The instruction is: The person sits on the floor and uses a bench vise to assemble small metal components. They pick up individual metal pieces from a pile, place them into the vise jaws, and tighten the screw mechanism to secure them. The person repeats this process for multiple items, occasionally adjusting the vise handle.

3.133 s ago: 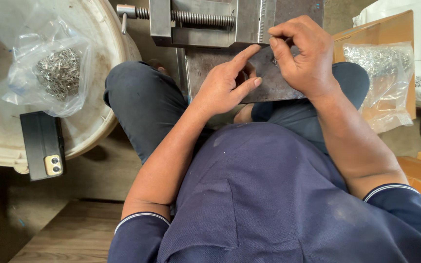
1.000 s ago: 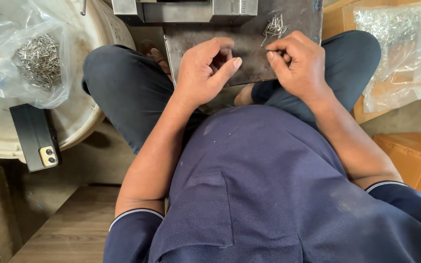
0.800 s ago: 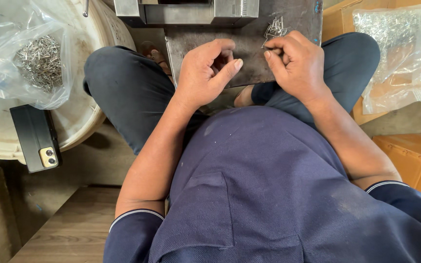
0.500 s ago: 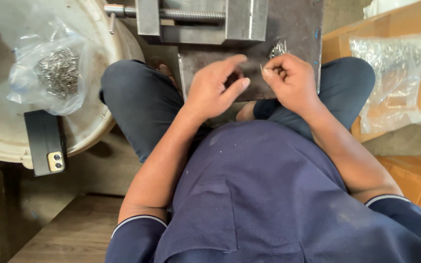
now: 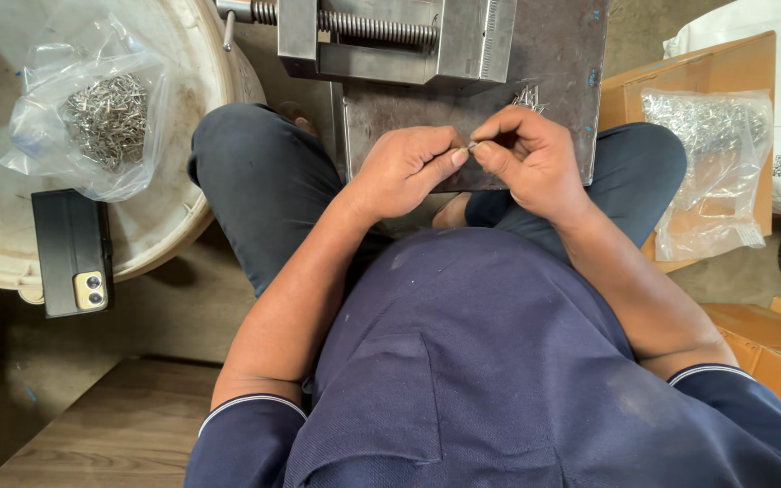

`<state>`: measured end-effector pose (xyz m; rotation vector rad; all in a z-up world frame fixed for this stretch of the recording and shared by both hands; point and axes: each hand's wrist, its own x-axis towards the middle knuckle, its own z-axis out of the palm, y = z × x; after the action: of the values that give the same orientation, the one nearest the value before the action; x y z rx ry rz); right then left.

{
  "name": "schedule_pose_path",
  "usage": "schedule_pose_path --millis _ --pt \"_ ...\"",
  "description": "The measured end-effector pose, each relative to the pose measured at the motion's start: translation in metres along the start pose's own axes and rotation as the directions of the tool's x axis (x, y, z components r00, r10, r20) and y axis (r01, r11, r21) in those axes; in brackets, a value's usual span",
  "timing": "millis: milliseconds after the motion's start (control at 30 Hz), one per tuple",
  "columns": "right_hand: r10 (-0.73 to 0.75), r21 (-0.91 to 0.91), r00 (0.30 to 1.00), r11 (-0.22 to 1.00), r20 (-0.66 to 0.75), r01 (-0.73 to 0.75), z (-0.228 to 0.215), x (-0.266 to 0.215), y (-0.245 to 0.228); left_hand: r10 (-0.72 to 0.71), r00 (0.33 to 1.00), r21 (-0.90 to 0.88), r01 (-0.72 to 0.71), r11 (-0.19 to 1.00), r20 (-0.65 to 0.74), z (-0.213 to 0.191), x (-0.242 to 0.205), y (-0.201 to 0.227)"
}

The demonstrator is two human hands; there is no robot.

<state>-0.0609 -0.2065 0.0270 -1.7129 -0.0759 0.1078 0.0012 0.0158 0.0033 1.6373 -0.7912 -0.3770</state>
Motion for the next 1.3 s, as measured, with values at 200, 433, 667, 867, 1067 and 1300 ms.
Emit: schedule_pose_path --millis 200,433,667,867,1067,1300 --pt "-0.373 -0.560 0.927 0.763 0.025 0.322 -0.007 0.012 -0.027 -0.078 0.995 -0.088 0.073 0.993 -0.062 0.002 0.007 0.006" --pt "-0.419 -0.710 0.904 0.611 0.083 0.349 -0.019 0.036 -0.048 -0.030 0.989 0.043 0.037 0.998 -0.148 0.007 0.024 0.005" --pt "-0.455 -0.713 0.880 0.572 0.138 0.407 -0.016 0.044 -0.047 -0.020 0.990 -0.023 0.017 1.000 -0.140 0.005 0.022 0.000" --pt "-0.447 -0.724 0.885 0.566 0.131 0.393 -0.016 0.044 -0.045 -0.037 0.993 -0.054 0.032 0.998 -0.111 0.003 0.021 0.001" --pt "-0.480 -0.746 0.857 0.499 0.186 0.441 -0.016 0.047 -0.048 -0.008 0.996 0.003 0.008 1.000 -0.088 0.002 0.022 0.001" --pt "-0.474 -0.757 0.862 0.492 0.180 0.429 -0.013 0.047 -0.050 0.013 0.997 0.016 -0.012 1.000 -0.082 0.003 0.022 -0.001"
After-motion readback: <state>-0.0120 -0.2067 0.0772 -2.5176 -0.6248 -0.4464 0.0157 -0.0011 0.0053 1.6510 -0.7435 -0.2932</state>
